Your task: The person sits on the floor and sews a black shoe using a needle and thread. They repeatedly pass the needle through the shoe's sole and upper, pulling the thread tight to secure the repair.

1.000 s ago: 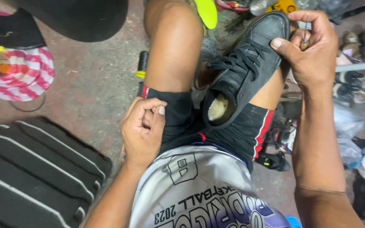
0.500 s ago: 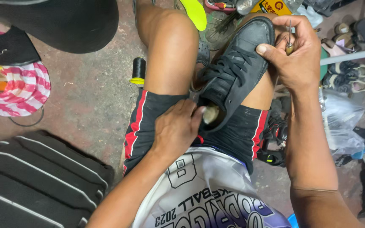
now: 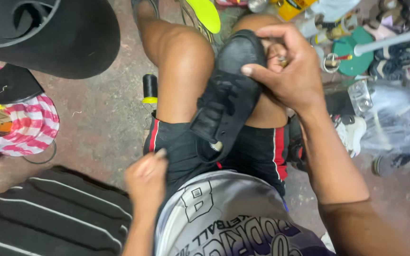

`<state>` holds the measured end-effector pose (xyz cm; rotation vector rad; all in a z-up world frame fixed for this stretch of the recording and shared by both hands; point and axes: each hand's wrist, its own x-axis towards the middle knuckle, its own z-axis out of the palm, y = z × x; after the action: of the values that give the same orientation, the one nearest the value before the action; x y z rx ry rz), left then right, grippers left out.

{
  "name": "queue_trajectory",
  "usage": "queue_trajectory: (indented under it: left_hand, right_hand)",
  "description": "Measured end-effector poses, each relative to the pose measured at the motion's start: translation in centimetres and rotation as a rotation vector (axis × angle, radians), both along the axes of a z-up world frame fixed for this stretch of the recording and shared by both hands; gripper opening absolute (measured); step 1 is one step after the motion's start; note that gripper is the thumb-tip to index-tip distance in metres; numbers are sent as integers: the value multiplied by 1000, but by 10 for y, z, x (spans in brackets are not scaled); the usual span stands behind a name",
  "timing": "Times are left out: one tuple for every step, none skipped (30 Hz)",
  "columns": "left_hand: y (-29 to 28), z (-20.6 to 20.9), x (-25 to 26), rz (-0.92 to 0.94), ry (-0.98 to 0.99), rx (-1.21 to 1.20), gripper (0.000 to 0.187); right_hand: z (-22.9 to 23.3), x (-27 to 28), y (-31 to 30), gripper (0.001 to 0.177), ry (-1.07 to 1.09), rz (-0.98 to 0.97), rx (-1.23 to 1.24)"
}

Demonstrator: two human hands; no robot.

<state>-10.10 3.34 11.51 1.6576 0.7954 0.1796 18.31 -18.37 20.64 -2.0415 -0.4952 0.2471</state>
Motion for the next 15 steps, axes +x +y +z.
queue_trajectory:
  left_hand:
    - [7, -10, -31, 39, 73, -19, 39]
    - [15, -25, -57, 86, 124, -28, 38]
    - [21, -44, -81, 153, 61, -118, 36]
    - [25, -59, -112, 221, 29, -215, 33]
    - [35, -75, -136, 315, 136, -262, 34]
    - [39, -85, -159, 420, 246, -311, 34]
    - [41, -89, -180, 526, 356, -360, 35]
    - [44, -94, -188, 538, 420, -402, 32]
    - [46, -93, -191, 549, 483, -447, 31]
    - [48, -82, -194, 535, 577, -501, 31]
    - [50, -79, -182, 462, 526, -484, 27]
    - [49, -76, -167, 416, 481, -462, 25]
    - [44, -64, -154, 369, 437, -442, 25]
    - [41, -56, -125, 242, 385, 70, 23]
    - [36, -39, -102, 121, 332, 583, 27]
  right_hand:
    - [0, 0, 2, 55, 51, -5, 24]
    - [1, 5, 5, 55, 48, 12, 28]
    - [2, 6, 8, 56, 44, 29, 31]
    - [1, 1, 9, 57, 72, 44, 24]
    - [1, 1, 7, 56, 62, 25, 11]
    - [5, 7, 4, 56, 56, 17, -5]
    - [7, 10, 3, 55, 50, 10, -21]
    - [9, 14, 5, 55, 69, 24, 16]
    - [11, 17, 7, 55, 89, 39, 52]
    - [14, 11, 4, 54, 128, 27, 68]
    - [16, 10, 2, 53, 72, 21, 6]
    - [17, 10, 2, 52, 30, 40, -45]
    - [18, 7, 2, 51, -13, 59, -95]
    - [16, 12, 10, 52, -12, 76, -58]
    - [14, 13, 18, 52, -10, 94, -21]
